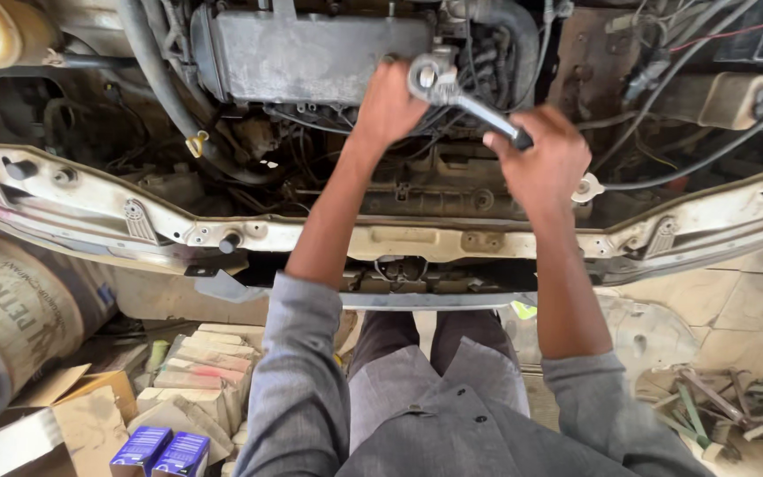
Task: The person works inside the engine bay of a car, using a ratchet and socket to tighten or loosen bolts on various engine components, including parts near the radiator and cylinder head.
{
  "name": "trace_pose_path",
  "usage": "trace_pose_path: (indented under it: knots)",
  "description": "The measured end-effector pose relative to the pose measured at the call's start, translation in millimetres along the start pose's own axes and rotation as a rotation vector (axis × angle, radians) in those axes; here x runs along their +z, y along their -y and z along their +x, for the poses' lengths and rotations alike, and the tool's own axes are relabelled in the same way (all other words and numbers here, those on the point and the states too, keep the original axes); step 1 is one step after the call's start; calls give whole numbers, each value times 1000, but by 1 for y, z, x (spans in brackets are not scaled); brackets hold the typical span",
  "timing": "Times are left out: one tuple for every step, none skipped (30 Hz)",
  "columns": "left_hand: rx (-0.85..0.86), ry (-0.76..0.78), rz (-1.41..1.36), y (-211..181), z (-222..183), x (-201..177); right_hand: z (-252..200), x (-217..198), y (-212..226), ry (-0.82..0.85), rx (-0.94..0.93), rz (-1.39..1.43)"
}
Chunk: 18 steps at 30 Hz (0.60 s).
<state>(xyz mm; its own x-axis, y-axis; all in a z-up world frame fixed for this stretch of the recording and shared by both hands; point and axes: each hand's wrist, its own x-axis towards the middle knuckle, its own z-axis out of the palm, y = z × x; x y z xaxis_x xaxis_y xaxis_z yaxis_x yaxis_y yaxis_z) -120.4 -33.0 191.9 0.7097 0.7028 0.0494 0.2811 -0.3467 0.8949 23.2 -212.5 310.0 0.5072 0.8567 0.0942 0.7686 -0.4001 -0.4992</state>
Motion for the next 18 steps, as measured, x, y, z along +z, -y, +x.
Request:
trace_pose_path:
  knots:
    - [-33, 0, 37, -4, -7, -3, -4, 4, 1, -1, 1, 23]
    - [-66, 0, 75, -9, -17, -6, -9, 7, 1, -16, 0, 53]
    - [-108, 7, 109, -15, -33, -6, -19, 7, 1, -23, 6, 83]
    - [-162, 24, 138, -19, -46, -5, -29, 7, 1, -29, 13, 112]
    - [-204, 41, 167, -23, -55, -2, -38, 6, 0, -23, -21, 75]
    - [-247, 59, 196, -27, -63, 1, -46, 3, -2, -17, -55, 39]
    - [-248, 10, 271, -31, -72, 4, -48, 2, -5, -19, -95, 2]
    - [-249, -39, 345, -36, -81, 8, -49, 5, -9, -17, -126, -15]
    - [-256, -85, 413, -38, -89, 13, -53, 6, -13, -7, -154, -35]
    - [-327, -12, 375, -36, -92, 18, -58, 7, -18, 3, -182, -56]
    - [-399, 60, 335, -33, -94, 23, -61, 9, -24, 21, -193, -68]
    - [-470, 132, 295, -29, -96, 29, -61, 12, -31, 39, -204, -81]
    - [-428, 109, 264, -23, -97, 32, -58, 17, -37, 55, -218, -88]
    - [-386, 86, 233, -15, -98, 36, -54, 21, -44, 53, -245, -82]
    - [-348, 71, 199, -9, -102, 42, -53, 23, -50, 56, -264, -77]
    - [-314, 55, 206, -2, -105, 48, -52, 24, -56, 59, -282, -73]
    - [-281, 37, 219, 5, -106, 51, -49, 26, -61, 74, -291, -80]
    - [-247, 18, 231, 12, -107, 54, -47, 27, -65, 90, -299, -86]
